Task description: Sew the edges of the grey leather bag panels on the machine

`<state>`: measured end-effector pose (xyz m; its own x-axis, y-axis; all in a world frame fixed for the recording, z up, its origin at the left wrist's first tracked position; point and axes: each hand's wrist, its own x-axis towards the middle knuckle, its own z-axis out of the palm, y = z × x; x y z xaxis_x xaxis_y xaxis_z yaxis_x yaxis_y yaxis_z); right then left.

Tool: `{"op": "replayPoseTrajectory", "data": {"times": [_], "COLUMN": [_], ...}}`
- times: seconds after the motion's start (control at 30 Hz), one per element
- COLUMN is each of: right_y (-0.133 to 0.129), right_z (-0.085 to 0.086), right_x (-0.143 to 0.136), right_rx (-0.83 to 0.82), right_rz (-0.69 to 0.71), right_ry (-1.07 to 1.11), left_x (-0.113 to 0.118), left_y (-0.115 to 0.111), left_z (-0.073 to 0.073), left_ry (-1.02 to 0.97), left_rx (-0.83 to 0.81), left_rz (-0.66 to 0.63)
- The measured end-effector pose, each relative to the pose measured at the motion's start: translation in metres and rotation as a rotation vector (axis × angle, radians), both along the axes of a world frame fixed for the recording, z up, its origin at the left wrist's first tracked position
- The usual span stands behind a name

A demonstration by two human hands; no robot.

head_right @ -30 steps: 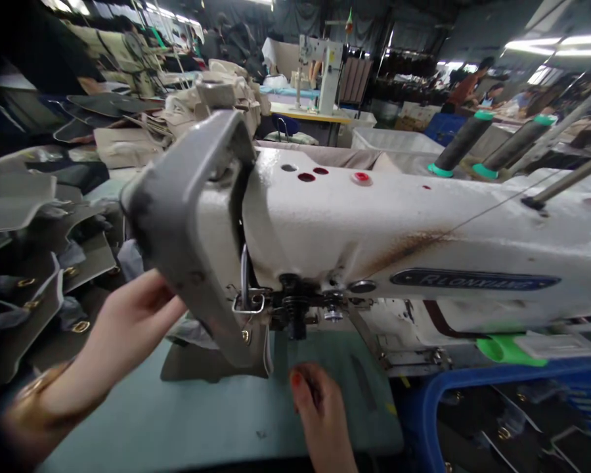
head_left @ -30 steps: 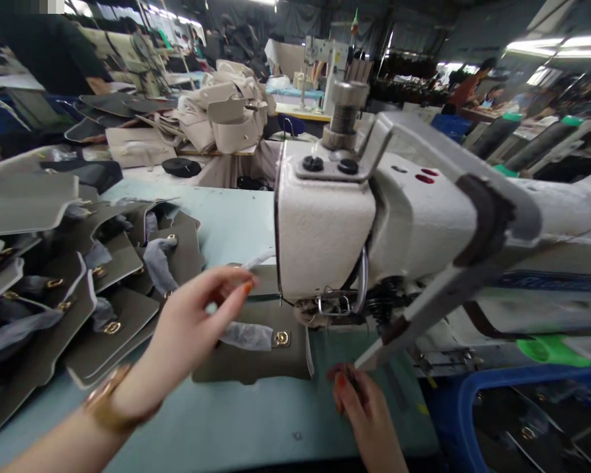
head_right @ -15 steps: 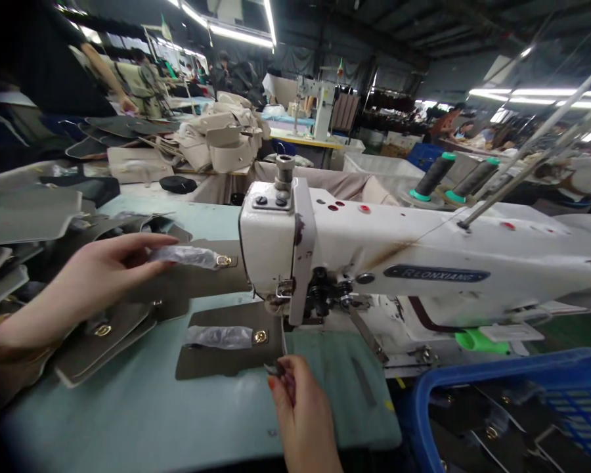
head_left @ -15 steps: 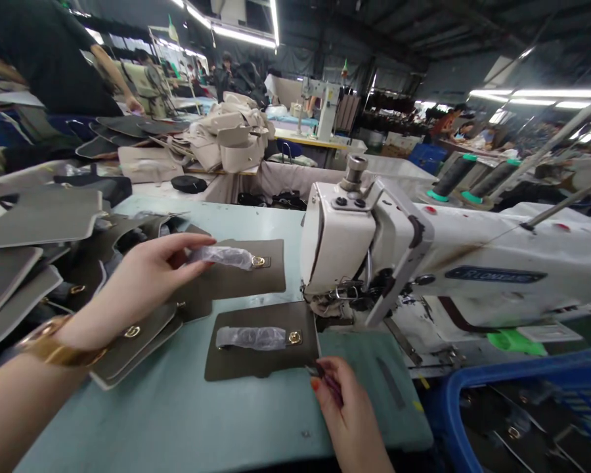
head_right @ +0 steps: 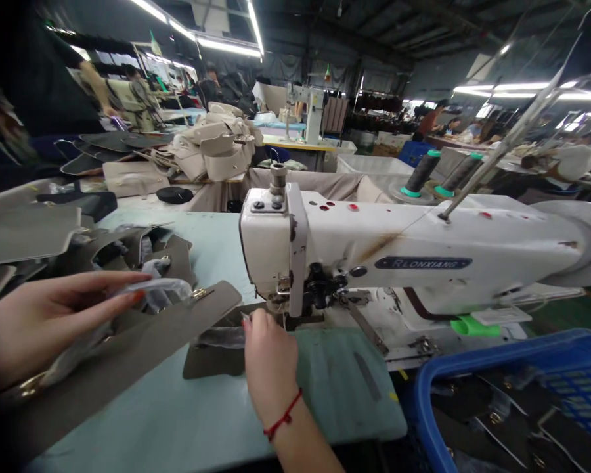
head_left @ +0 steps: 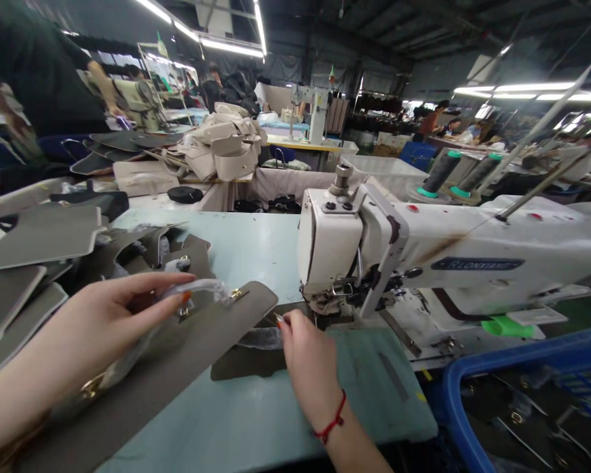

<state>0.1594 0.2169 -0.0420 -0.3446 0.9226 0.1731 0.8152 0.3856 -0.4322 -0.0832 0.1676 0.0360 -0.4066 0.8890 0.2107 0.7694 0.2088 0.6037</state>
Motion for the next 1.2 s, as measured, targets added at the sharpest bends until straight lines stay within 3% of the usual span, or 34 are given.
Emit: {"op": "replayPoseTrajectory", "data": {"times": [0.1, 0.17, 0.23, 0.27, 0.33, 0.4, 0.43, 0.47, 0.5, 0.57, 0.6, 0.67, 0.77, 0.83, 0.93, 1.03, 1.2], "right_y": [-0.019, -0.027, -0.030, -0.029, -0.023, -0.016, -0.013, -0.011, -0.009, -0.005, -0.003, 0.002, 0.010, 0.015, 0.019, 0.021, 0.020], "right_z": [-0.008, -0.020, -0.035, -0.043, -0.057, -0.065, -0.067, -0.068, -0.068, -0.066, -0.064, -0.060, -0.052, -0.044, -0.033, -0.027, -0.039], "right_x": [0.021, 0.040, 0.062, 0.073, 0.090, 0.098, 0.098, 0.096, 0.092, 0.082, 0.077, 0.071, 0.070, 0.071, 0.072, 0.073, 0.077], "right_rx": [-0.107, -0.143, -0.142, -0.122, -0.109, -0.159, -0.194, -0.223, -0.243, -0.276, -0.297, -0.362, -0.475, -0.525, -0.547, -0.561, -0.769], "right_rz": [0.012, 0.001, -0.075, -0.127, -0.203, -0.199, -0.171, -0.139, -0.109, -0.065, -0.053, -0.028, 0.042, 0.099, 0.151, 0.178, 0.139], "right_ry": [0.273, 0.436, 0.502, 0.505, 0.524, 0.573, 0.605, 0.637, 0.670, 0.720, 0.739, 0.781, 0.867, 0.904, 0.927, 0.971, 1.048], "left_x": [0.016, 0.034, 0.053, 0.062, 0.076, 0.085, 0.087, 0.089, 0.091, 0.093, 0.094, 0.095, 0.092, 0.089, 0.087, 0.087, 0.090], "left_y": [0.038, 0.060, 0.064, 0.058, 0.030, -0.007, -0.024, -0.037, -0.045, -0.044, -0.035, -0.008, 0.034, 0.050, 0.057, 0.057, 0.058], "left_z": [0.021, 0.029, 0.023, 0.012, -0.027, -0.081, -0.109, -0.135, -0.157, -0.182, -0.185, -0.175, -0.142, -0.122, -0.106, -0.104, -0.102], "left_ry": [-0.071, -0.197, -0.278, -0.267, -0.127, 0.015, 0.081, 0.148, 0.211, 0.289, 0.302, 0.333, 0.392, 0.415, 0.468, 0.526, 0.607], "left_rx": [0.221, 0.379, 0.426, 0.417, 0.378, 0.260, 0.174, 0.143, 0.114, 0.047, 0.014, 0.020, 0.121, 0.130, 0.096, 0.138, 0.151], "left_rz": [-0.050, -0.280, -0.473, -0.523, -0.584, -0.770, -0.778, -0.724, -0.585, -0.439, -0.437, -0.514, -0.665, -0.791, -0.857, -0.827, -0.845]}}
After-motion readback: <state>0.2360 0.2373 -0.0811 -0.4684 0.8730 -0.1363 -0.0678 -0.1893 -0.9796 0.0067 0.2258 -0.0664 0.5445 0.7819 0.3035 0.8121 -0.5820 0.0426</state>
